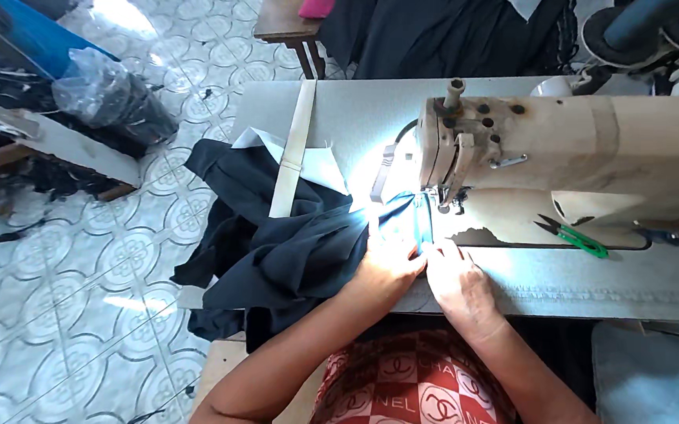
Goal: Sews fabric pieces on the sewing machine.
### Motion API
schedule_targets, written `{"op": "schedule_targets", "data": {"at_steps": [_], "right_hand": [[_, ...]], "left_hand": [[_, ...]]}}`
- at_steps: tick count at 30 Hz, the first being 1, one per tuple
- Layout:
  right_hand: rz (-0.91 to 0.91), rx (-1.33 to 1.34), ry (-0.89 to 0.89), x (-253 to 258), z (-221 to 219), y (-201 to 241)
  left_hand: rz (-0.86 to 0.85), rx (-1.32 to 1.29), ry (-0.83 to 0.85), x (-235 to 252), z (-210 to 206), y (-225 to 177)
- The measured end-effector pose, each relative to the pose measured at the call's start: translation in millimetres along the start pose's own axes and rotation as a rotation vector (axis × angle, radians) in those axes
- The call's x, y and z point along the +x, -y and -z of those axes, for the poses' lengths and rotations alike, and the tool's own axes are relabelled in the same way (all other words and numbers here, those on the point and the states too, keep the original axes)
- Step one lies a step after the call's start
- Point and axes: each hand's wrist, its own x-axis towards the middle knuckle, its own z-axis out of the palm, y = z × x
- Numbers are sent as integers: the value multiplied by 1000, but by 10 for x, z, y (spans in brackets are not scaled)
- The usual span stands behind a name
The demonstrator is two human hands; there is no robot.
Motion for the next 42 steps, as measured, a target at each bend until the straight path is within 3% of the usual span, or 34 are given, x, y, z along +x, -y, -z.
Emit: {"op": "schedule_targets", "data": {"at_steps": [16, 18, 21, 23, 25, 29, 31, 33, 36, 38, 42], "right_hand": [[-75, 90, -42, 458, -153, -86], [-90, 235, 10, 408, -74, -167], [-383, 665, 153, 286, 65, -209], [-569, 872, 245, 232, 122, -120], [-612, 950, 222, 239, 85, -31], [-524, 993, 78, 362, -118, -35], [-519, 1071, 64, 404, -93, -41], [-566, 1322, 141, 328, 4, -29], [-872, 1818, 365, 69, 174, 41], [-857, 1667, 292, -71, 199, 55], [-250, 612, -37, -211, 65, 28]], "left_hand": [[87, 54, 42, 302, -47, 247], [64, -4, -13, 280, -83, 312], [75, -182, -156, 273, -97, 458], [177, -365, -135, 286, -37, 498], [243, -515, -126, 293, -22, 524], [320, -634, -125, 311, 4, 533], [279, -583, -105, 280, 26, 525], [152, -361, -87, 219, 86, 465], [-50, -51, -106, 104, 80, 417], [-107, 16, -122, 54, 24, 410], [-100, 34, -103, 29, 12, 379]]}}
